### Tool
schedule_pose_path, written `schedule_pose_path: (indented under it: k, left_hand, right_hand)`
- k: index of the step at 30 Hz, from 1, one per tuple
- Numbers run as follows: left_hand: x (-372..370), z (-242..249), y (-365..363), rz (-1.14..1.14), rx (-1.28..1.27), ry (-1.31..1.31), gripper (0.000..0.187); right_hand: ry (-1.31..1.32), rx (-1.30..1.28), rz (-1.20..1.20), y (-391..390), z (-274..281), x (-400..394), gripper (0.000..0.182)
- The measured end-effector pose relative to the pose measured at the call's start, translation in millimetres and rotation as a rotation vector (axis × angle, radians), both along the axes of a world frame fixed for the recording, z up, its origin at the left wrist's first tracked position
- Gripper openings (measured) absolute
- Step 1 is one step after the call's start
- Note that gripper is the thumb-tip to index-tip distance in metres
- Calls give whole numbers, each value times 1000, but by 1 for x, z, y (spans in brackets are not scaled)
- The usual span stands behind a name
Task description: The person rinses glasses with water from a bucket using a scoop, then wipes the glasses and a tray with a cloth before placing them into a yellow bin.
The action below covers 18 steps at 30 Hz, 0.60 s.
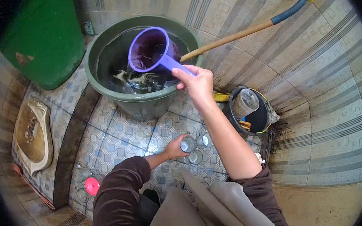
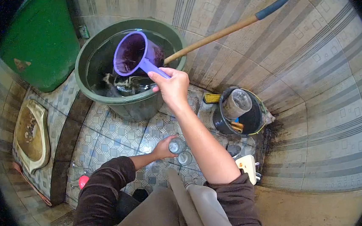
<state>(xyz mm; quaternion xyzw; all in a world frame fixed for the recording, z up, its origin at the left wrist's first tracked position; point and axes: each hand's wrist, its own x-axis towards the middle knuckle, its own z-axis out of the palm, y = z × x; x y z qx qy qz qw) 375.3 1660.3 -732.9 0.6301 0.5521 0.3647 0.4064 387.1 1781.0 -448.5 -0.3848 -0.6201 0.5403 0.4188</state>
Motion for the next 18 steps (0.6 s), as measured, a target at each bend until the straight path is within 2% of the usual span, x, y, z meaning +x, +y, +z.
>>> schedule_pose_path:
  k: [1, 3, 4, 6, 7, 9, 10, 12, 13, 15, 18]
  left_hand:
    - [-1, 2, 0, -10, 1, 2, 85]
    - [-5, 5, 1, -36, 21, 20, 81]
    - [-4, 4, -4, -50, 22, 14, 81]
    - [-5, 5, -17, 137, 62, 49, 79]
    - [-7, 9, -23, 112, 76, 54, 79]
    - [-15, 25, -32, 205, 58, 69, 77]
    - [-16, 38, -30, 174, 72, 87, 77]
    - [-18, 64, -33, 247, 156, 68, 76]
    - [-16, 81, -30, 221, 156, 89, 76]
    - [-2, 111, -19, 336, 194, 115, 76]
    - [31, 136, 5, 338, 274, 37, 76]
  right_hand:
    - [2, 1, -10, -3, 8, 3, 29]
    - [199, -239, 20, -7, 29, 16, 25]
    - [230, -238, 19, -9, 41, 27, 25]
    - [249, -226, -18, -16, 64, 55, 28]
    - [250, -211, -43, -22, 78, 71, 28]
    - [239, -162, -81, -34, 95, 110, 28]
    - [234, -159, -98, -43, 103, 129, 29]
    - [190, -137, -163, -63, 113, 167, 27]
    - [157, -129, -204, -73, 115, 185, 26]
    - [95, -122, -299, -93, 113, 216, 24]
    - [-56, -86, -449, -117, 98, 253, 23]
